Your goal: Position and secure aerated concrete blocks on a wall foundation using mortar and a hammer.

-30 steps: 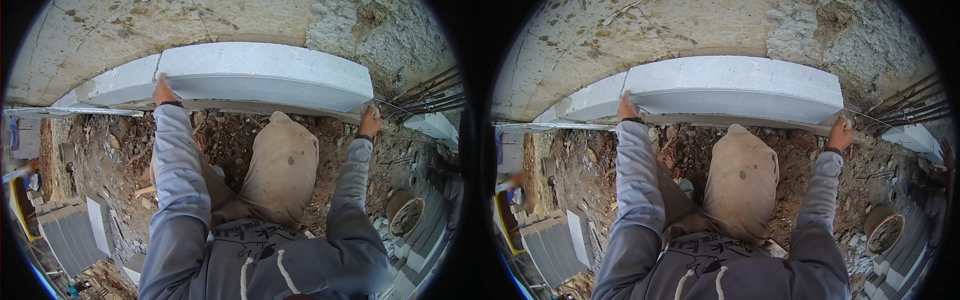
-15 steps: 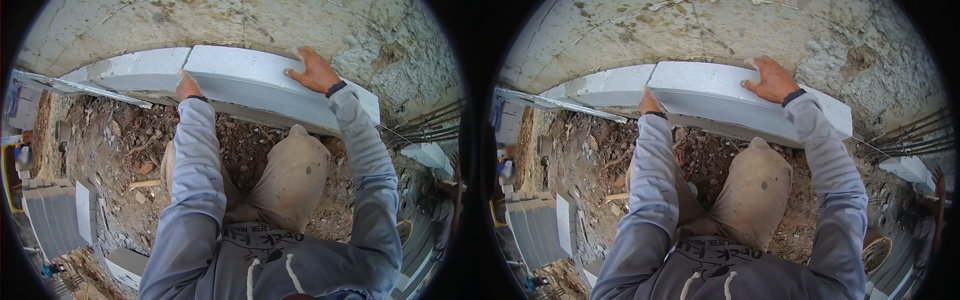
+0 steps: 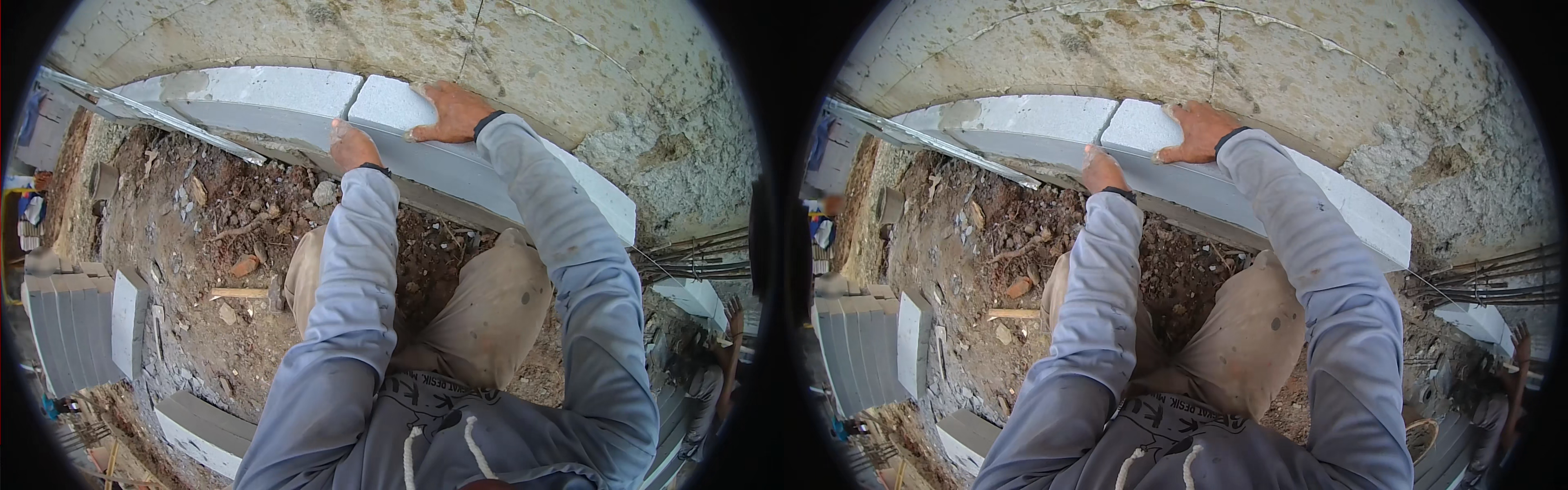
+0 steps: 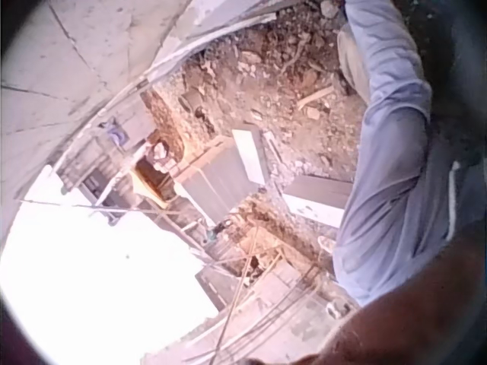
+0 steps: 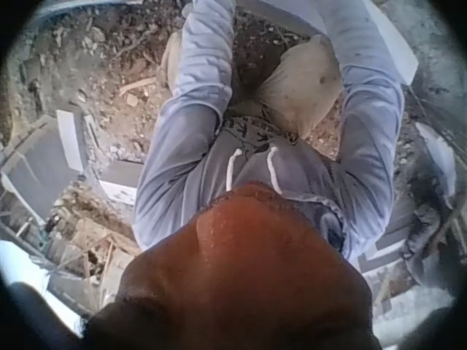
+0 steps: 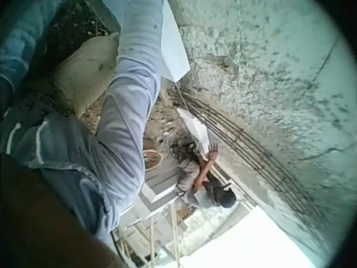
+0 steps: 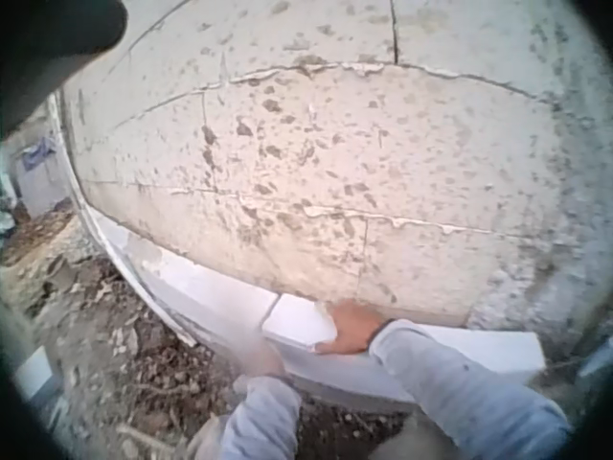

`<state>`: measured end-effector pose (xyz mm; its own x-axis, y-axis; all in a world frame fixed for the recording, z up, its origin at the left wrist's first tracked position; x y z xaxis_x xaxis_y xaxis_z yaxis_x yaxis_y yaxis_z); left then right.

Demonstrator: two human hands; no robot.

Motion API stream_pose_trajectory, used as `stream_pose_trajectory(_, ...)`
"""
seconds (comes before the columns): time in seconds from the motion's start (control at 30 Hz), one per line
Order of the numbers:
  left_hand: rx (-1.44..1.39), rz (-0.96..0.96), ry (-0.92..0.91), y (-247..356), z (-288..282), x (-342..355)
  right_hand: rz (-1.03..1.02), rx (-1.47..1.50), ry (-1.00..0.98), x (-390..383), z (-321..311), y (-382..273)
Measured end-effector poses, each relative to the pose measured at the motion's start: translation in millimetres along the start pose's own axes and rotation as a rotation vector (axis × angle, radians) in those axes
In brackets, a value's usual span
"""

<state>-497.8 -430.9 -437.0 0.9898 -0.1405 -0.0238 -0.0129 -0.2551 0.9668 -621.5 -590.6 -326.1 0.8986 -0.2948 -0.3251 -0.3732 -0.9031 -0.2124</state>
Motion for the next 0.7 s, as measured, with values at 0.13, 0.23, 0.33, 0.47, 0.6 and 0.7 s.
stream_pose_trajectory(0.13, -0.063, -0.005, 0.004, 6, 0, -9, 0.006, -0.029, -0.011, 7, 2, -10)
stream_pose_trajectory(0.23, -0.139, -0.055, -0.025, 10, -1, -13, 0.022, -0.013, -0.006, 8, -1, -11)
stream_pose_trajectory(0.33, -0.118, -0.074, -0.081, 20, -5, -14, 0.03, 0.024, -0.028, 7, -5, -12)
stream_pose_trajectory(0.47, -0.114, 0.003, -0.086, 41, -16, -23, 0.026, 0.028, -0.02, 4, -14, -16)
stream_pose_trajectory(0.6, -0.517, -0.266, -0.173, 33, -10, -24, 0.02, 0.002, 0.001, -9, -28, -13)
stream_pose_trajectory(0.7, -0.557, -0.232, -0.147, 18, -5, -13, 0.02, -0.005, 0.04, -19, -40, -6)
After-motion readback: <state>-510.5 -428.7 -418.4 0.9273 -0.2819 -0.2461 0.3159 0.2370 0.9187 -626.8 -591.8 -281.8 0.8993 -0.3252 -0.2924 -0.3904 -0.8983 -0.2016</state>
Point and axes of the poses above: each hand's wrist, its own x-axis towards the middle knuckle, its own z-axis out of the palm, y = z × x, the point moved 6 cm from there along x, towards the middle knuckle, and after that the axes turned 8 degrees about -y, right-handed, at the moved point
